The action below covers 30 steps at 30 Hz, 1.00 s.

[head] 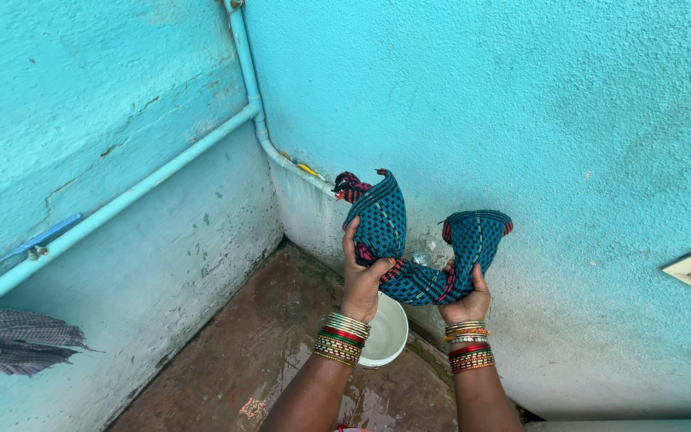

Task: The person washes a piece of patterned cloth under a tap, wrings it out, and then holds it up in a courtyard to air it out.

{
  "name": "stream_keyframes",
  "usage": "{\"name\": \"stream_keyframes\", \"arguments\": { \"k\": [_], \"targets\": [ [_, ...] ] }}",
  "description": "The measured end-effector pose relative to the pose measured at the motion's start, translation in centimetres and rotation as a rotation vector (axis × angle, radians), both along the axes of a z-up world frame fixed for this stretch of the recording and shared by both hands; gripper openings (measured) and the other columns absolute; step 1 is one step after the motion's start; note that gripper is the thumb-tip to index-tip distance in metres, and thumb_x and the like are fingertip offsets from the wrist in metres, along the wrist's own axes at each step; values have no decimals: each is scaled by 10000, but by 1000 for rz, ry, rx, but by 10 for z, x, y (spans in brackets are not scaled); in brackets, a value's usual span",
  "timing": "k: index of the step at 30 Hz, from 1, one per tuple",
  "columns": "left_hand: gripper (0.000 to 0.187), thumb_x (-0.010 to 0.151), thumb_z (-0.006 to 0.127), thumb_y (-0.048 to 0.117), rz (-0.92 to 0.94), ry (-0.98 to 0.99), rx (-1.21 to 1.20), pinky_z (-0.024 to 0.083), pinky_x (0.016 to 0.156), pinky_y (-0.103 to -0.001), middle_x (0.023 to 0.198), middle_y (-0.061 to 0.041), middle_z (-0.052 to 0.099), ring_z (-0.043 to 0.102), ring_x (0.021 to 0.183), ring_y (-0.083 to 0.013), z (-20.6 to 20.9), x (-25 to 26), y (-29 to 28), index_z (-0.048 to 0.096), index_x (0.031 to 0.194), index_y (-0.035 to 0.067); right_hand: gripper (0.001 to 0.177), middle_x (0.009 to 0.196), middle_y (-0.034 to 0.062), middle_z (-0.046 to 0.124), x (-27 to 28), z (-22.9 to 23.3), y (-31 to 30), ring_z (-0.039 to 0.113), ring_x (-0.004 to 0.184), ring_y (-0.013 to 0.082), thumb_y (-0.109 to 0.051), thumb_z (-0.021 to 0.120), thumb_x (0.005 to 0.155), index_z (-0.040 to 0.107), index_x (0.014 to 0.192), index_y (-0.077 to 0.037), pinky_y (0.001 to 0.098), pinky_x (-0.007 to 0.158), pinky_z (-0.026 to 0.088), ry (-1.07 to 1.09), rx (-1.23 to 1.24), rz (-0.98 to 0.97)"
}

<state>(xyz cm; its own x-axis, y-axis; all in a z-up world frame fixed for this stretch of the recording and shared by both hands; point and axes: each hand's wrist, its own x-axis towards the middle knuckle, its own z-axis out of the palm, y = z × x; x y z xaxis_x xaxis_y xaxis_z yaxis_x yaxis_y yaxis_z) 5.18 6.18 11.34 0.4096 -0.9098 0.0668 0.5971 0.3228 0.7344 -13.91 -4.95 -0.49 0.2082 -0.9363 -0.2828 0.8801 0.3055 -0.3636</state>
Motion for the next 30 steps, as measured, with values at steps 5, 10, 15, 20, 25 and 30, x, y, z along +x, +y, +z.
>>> {"name": "stream_keyframes", "arguments": {
  "k": [5,10,15,20,25,30],
  "targets": [
    [965,763,607,-134,2,-33,-10,540,1037,-412,1537,-110,413,546,1299,-258,-3,-7,1,278,1577,267,370,935,89,702,-5,-12,-5,665,846,221,-383,658,936,650,1142,-75,475,839,558,65,53,-3],
    [959,755,611,-124,-42,-180,-37,515,1052,-396,1570,-74,359,493,1346,-226,1,-16,4,282,1578,242,347,851,79,684,-8,-50,-26,656,740,167,-414,741,955,649,1049,-93,367,701,597,101,-33,74],
    [910,796,635,-95,-29,-592,-197,457,1160,-390,1552,-149,442,496,1405,-287,8,-31,10,304,1604,160,323,852,93,694,-13,-70,-46,672,744,190,-384,737,935,641,1025,-90,397,719,626,117,-19,260],
    [822,832,672,3,40,-1093,-297,476,1135,-462,1435,-203,547,567,1351,-368,31,-43,20,351,1574,153,431,1073,139,739,-12,-57,-63,732,906,259,-337,643,862,645,1185,-51,410,803,627,154,-57,415],
    [751,858,627,64,-26,-1240,-343,548,1003,-494,1358,-193,570,629,1223,-383,54,-49,24,385,1556,197,334,1284,150,629,-23,-68,-111,640,1123,286,-257,494,1130,563,1348,-14,434,985,558,40,-456,559],
    [803,822,682,86,-27,-1472,-386,514,952,-528,1192,-156,548,591,1086,-354,60,-53,24,390,1561,205,408,1293,135,622,-34,-74,-125,591,1149,288,-337,420,1101,549,1347,-38,448,1004,510,382,-524,443]
  ]
}}
